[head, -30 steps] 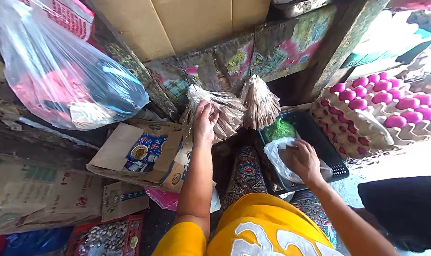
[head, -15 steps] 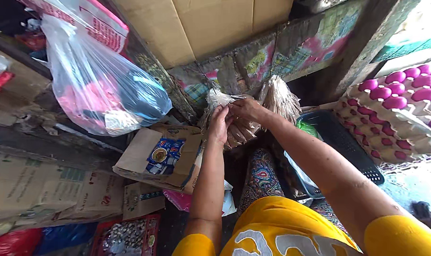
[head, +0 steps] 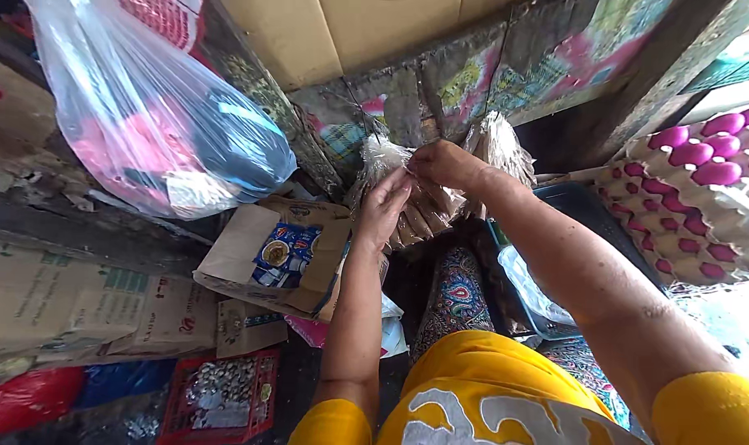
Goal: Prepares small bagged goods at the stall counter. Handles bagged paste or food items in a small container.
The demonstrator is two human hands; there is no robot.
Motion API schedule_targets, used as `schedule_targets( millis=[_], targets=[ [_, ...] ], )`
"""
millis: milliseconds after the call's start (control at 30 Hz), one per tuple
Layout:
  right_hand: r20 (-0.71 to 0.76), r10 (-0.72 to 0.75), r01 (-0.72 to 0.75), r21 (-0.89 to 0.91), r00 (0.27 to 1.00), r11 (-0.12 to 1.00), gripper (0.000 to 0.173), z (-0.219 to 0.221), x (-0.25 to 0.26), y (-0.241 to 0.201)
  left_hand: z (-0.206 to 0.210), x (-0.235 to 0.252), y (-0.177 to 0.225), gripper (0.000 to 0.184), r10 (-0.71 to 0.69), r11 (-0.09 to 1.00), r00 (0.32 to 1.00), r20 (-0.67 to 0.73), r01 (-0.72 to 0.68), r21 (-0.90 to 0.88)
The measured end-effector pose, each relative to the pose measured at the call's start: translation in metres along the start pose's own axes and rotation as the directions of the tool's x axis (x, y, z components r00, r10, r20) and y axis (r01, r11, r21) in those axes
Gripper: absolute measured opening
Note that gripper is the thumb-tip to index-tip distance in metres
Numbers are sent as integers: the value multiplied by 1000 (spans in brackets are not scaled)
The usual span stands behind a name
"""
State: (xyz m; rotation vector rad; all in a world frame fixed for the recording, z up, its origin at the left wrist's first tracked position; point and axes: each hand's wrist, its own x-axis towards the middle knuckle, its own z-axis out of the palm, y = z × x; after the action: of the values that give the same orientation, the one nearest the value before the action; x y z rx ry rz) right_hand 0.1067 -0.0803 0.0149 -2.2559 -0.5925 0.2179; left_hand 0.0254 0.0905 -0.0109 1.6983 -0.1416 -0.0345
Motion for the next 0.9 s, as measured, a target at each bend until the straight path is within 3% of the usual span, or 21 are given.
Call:
schedule_targets(
  millis=[100, 233, 367, 467, 600, 700, 900],
  targets=[
    [-56, -24, 19, -83, 998, 996, 30, -1, 5, 4, -7, -17, -4, 40, -16, 999, 1000, -16, 17, 48],
    [-143, -28, 19, -66, 989, 998, 29, -3, 3, 2, -5, -20, -18, 35, -25, 999, 999, -31, 25, 26],
    [-76, 16, -22, -79, 997, 997, 31, -10, 7, -8, 5, -20, -22, 35, -49, 998, 998, -30, 50, 43],
    [13, 39, -38, -89, 999, 995, 46, -11, 14, -14, 12, -17, -24, 34, -44, 996, 996, -73, 49, 68],
    [19, 10, -5, -202, 1000, 979, 39, -2, 17, -13, 15, -5, -29, 36, 241, 948, 940, -242, -175, 266],
    [14, 14, -10, -261, 1000, 965, 39, 1, 8, -9, 9, 4, -27, 35, 425, 846, 871, -246, -287, 449],
    [-50, -64, 56, -151, 997, 987, 37, 11, -10, 16, 6, 13, -31, 41, 398, 805, 906, -148, -267, 529]
  ],
)
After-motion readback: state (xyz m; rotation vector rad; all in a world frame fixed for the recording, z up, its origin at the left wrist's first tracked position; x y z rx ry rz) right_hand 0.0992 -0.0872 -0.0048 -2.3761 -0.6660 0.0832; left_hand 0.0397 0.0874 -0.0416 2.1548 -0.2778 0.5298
